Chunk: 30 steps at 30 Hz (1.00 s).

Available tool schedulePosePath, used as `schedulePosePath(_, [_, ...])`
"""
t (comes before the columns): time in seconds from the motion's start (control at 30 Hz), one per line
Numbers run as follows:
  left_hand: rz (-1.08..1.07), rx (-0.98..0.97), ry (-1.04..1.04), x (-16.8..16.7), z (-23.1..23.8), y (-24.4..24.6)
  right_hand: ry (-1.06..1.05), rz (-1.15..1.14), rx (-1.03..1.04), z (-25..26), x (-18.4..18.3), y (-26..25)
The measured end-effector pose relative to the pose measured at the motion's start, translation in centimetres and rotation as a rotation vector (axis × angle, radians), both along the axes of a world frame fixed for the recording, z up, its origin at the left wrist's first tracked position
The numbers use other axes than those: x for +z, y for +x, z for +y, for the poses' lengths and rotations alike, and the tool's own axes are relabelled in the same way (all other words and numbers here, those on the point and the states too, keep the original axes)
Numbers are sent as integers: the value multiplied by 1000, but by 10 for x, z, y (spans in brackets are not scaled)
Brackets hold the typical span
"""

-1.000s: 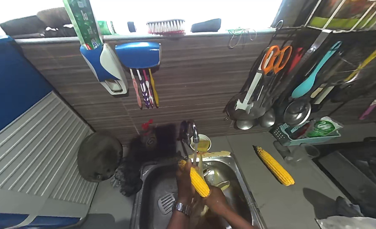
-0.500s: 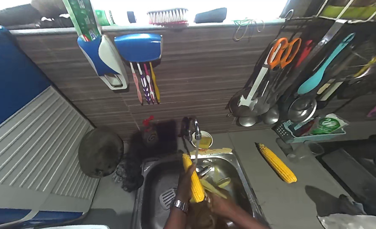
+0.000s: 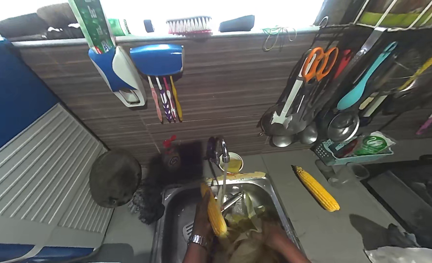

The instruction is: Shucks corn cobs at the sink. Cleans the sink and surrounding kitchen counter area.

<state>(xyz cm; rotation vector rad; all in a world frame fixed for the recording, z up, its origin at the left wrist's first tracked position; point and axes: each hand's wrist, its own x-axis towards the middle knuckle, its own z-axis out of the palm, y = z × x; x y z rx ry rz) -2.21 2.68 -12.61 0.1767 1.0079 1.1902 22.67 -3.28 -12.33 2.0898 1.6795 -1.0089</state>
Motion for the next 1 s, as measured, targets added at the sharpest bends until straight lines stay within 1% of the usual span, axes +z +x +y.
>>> schedulePosePath(0.07, [-7, -65, 42, 0, 3, 5, 206, 14, -53, 1, 17, -9])
schedulePosePath(0.1, [-16, -99, 67, 1, 5, 10, 330, 108, -93, 2, 27, -16])
schedulePosePath(0.13, [-7, -128, 90, 1, 6, 17, 411, 241, -130, 4, 37, -25])
schedulePosePath(0.17, [22, -153, 103, 5, 7, 25, 430, 398, -161, 9, 45, -34])
schedulePosePath(0.23, [95, -197, 148, 12, 7, 41, 400, 703, -225, 20, 46, -52])
schedulePosePath(0.27, [98, -209, 188, 14, 7, 48, 402, 780, -266, 25, 42, -59])
schedulePosePath(0.33, [53, -177, 225, 17, 10, 58, 492, 810, -378, 29, 38, -67])
schedulePosePath(0.4, [-20, -83, 208, 19, 16, 63, 636, 861, -600, 28, 36, -73])
schedulePosePath(0.43, [-49, -43, 196, 18, 19, 63, 684, 937, -715, 29, 34, -75])
schedulePosePath(0.5, [-82, 1, 150, 15, 23, 59, 684, 1199, -900, 29, 36, -75])
schedulePosePath(0.53, [-79, 24, 99, 14, 25, 57, 660, 1305, -949, 27, 38, -73])
schedulePosePath(0.57, [-82, 47, 45, 12, 27, 54, 640, 1357, -958, 24, 41, -69])
schedulePosePath(0.6, [-89, 77, 14, 8, 30, 52, 621, 1357, -912, 20, 43, -63])
schedulePosePath(0.67, [-109, 96, -24, 2, 31, 49, 561, 1249, -699, 7, 41, -48])
schedulePosePath(0.73, [-112, 26, -19, -2, 27, 54, 457, 1122, -554, -9, 38, -37])
schedulePosePath(0.8, [-91, -10, -11, -1, 22, 66, 364, 1079, -554, -22, 37, -29])
schedulePosePath(0.87, [-46, 35, -8, -3, 23, 74, 311, 1081, -601, -33, 39, -23])
schedulePosePath(0.9, [-16, 73, 7, -5, 27, 72, 281, 1040, -592, -41, 44, -19])
schedulePosePath(0.97, [96, 87, 67, -8, 40, 52, 272, 873, -459, -57, 46, -7])
schedulePosePath(1.0, [161, 57, 107, -9, 46, 39, 303, 769, -334, -62, 40, 2])
